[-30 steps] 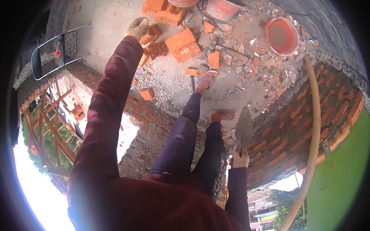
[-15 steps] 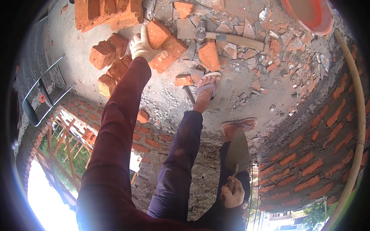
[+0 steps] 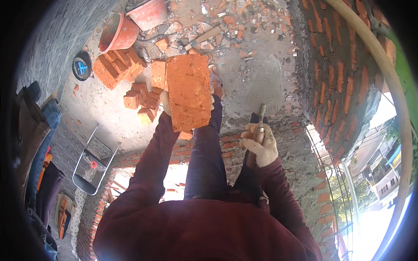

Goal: The person scoops mortar from a bucket with a trowel and applies it to a brick wall. They place red bricks onto the mortar, tap them into position, and scrape away excess mortar. The person repeats this process to build up the wall layer by layer.

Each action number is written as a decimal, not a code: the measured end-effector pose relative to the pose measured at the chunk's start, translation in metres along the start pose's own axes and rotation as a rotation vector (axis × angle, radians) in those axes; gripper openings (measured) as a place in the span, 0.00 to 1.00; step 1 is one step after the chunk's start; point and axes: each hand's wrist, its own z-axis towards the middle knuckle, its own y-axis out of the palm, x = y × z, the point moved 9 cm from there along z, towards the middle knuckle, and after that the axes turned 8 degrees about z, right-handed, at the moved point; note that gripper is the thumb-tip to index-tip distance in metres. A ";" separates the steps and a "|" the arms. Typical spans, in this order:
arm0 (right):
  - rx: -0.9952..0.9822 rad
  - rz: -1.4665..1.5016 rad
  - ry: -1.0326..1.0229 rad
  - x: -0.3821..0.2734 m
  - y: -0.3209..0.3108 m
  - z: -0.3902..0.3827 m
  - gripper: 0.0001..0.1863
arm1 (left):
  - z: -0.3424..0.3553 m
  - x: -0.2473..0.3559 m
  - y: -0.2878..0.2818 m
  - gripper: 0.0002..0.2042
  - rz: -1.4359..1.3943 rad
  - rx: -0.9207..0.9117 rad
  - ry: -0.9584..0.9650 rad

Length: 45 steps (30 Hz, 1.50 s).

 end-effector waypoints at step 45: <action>0.440 1.042 -0.093 0.130 -0.260 -0.121 0.12 | 0.131 -0.414 0.737 0.50 2.380 -1.639 1.077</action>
